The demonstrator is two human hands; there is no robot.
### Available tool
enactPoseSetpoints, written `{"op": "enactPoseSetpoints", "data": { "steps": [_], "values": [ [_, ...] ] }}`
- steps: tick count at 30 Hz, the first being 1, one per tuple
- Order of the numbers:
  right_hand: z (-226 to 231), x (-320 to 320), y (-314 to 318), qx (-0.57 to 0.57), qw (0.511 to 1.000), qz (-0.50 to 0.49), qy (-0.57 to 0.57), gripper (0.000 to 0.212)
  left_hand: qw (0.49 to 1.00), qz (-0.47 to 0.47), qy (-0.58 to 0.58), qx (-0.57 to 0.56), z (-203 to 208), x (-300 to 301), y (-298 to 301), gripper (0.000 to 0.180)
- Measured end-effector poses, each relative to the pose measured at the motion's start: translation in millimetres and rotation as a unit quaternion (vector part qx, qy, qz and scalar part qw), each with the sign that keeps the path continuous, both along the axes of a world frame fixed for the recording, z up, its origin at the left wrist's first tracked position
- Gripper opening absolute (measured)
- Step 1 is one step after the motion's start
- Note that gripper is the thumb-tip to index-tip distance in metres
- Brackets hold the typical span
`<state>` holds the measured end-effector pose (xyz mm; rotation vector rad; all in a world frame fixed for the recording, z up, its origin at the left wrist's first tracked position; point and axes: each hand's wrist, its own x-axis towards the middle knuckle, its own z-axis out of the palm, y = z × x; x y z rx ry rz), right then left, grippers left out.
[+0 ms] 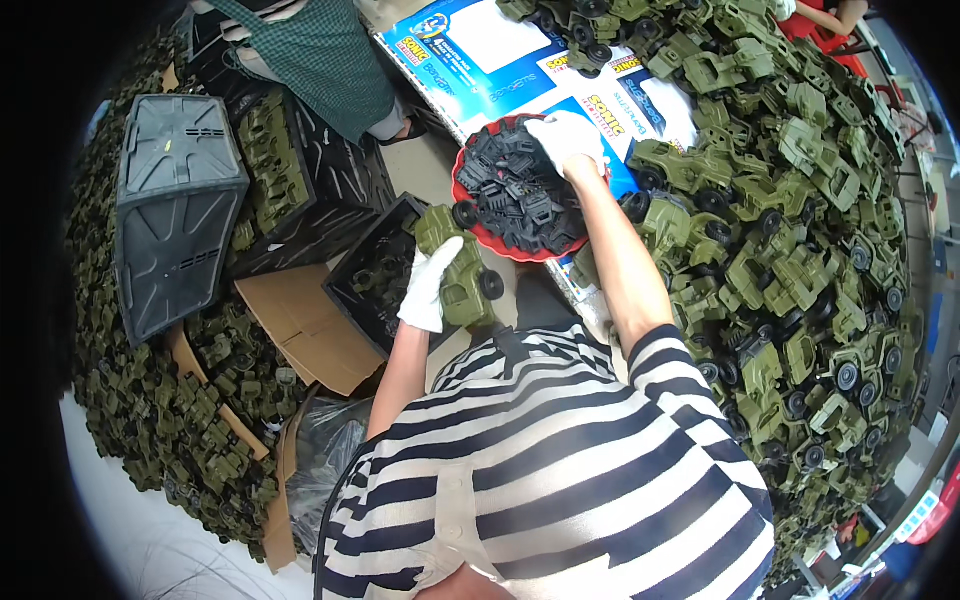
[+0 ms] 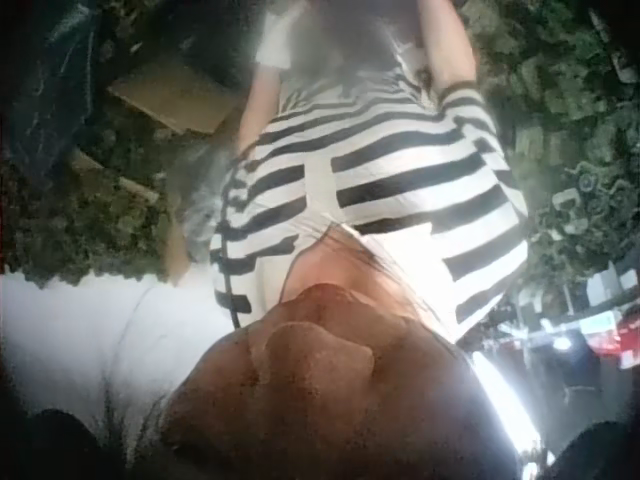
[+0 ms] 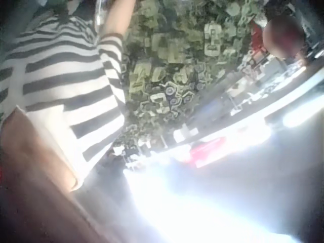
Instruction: The person repeatedly assembles small green toy tanks by attaching black wheels to the tank bodies. They pick up a tank body, insert wheels into the wheel wells, and place the completed unit on a nearby pile. The process is repeated continuously throughout the clip.
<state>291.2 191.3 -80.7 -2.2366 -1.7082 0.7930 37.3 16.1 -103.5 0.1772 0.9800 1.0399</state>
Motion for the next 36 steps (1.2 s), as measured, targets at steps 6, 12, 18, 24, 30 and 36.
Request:
{"op": "enactPoseSetpoints", "data": {
  "steps": [6,12,18,24,30,36],
  "values": [
    [19.5,26.1,-18.6,0.09,0.98,-0.081,0.157,0.031,0.999,0.014,0.008,0.041,-8.9,22.6,28.4,0.052],
    [-4.5,37.8,-31.2,0.158,0.918,-0.114,0.346,0.028,0.979,0.008,0.151,0.135,-8.1,5.5,46.0,0.067],
    [41.3,9.7,-68.8,0.165,0.972,0.065,0.153,0.033,0.965,-0.055,0.187,0.177,47.9,-9.4,22.8,0.082],
    [125.8,-11.4,-88.4,-0.039,0.945,0.312,0.09,0.029,0.904,-0.242,0.235,0.264,73.6,-1.0,1.5,0.113],
    [138.8,1.1,-95.0,-0.166,0.851,0.401,0.295,0.069,0.884,-0.329,0.176,0.281,83.3,10.4,-6.3,0.106],
    [120.1,-8.1,-105.5,0.05,0.823,0.496,0.272,0.063,0.918,-0.325,0.025,0.226,105.2,7.6,-7.4,0.089]
  ]
}}
